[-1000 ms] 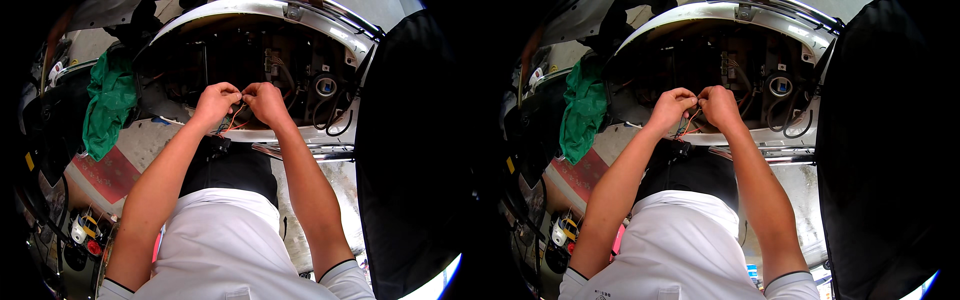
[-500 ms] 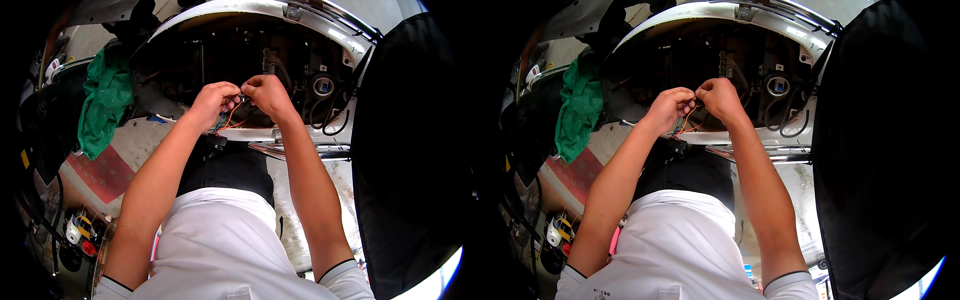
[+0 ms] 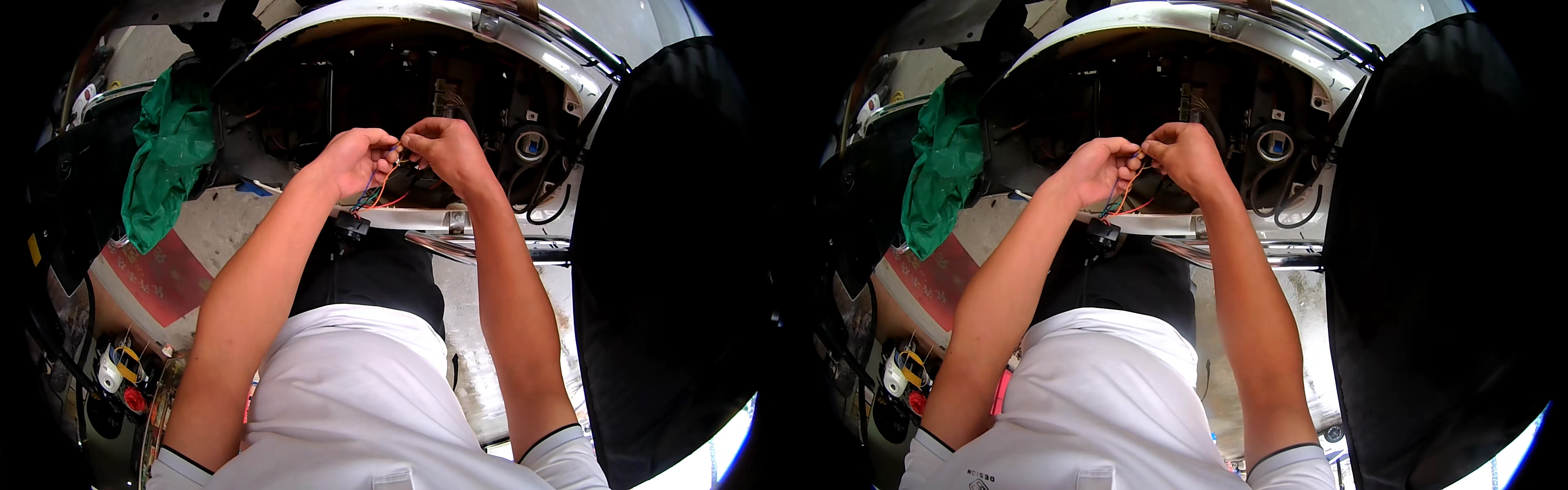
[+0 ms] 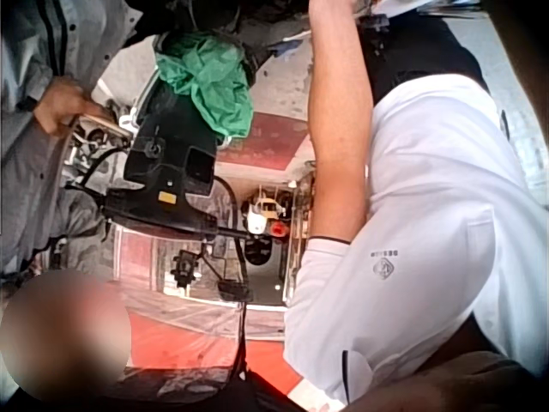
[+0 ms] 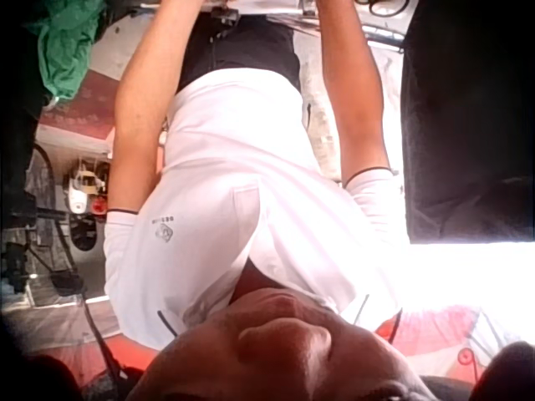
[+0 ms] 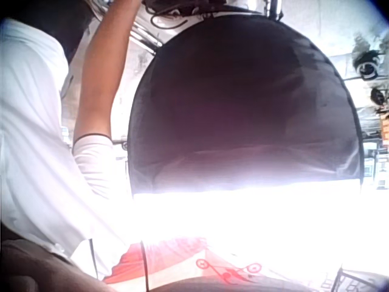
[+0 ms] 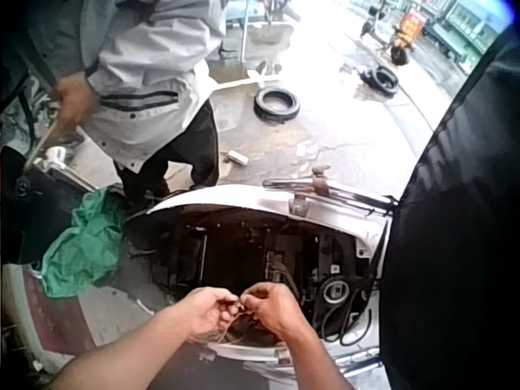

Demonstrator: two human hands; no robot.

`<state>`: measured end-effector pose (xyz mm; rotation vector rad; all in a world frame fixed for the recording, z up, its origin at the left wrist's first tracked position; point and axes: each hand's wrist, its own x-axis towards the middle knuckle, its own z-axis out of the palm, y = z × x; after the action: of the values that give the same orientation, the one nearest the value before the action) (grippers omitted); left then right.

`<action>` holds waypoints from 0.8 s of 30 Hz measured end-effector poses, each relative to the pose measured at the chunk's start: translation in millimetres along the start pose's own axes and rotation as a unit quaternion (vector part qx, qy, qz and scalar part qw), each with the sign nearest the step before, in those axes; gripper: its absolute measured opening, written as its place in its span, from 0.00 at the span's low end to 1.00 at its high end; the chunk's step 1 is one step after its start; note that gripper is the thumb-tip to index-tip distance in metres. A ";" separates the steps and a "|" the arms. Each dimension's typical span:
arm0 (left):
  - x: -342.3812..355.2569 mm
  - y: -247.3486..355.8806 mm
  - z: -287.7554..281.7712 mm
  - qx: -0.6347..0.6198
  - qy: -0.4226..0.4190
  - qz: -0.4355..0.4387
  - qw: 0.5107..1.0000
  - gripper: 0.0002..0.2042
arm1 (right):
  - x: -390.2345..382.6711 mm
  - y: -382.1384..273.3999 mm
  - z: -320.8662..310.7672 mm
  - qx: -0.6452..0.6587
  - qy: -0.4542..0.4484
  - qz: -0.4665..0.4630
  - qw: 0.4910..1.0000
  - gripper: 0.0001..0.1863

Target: The person works on the electrical wiring inside the under-seat compartment of a scooter. They strip wire ends, twist connections, and use pliers and a screwdriver to secure and adjust the wiring. The scooter's dashboard lights up during testing, indicating the electrical system is being checked.

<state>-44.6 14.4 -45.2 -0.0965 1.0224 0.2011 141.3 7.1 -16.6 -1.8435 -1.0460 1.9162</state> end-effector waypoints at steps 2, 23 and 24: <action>-0.2 2.0 3.5 0.010 -0.005 -0.008 1.000 0.06 | -2.7 -0.9 -1.7 0.009 0.013 -0.004 1.000 0.10; -19.2 -19.0 47.3 0.507 0.229 0.369 0.745 0.07 | -18.6 -2.2 0.2 0.022 0.088 -0.002 0.996 0.11; -16.0 -14.8 46.0 0.452 0.225 0.316 0.803 0.05 | -19.1 1.8 3.3 0.023 0.096 -0.017 0.995 0.11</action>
<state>-11.0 6.0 -7.9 1.1402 1.5091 0.2796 141.4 -7.6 -3.8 -1.9277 -0.9569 1.6894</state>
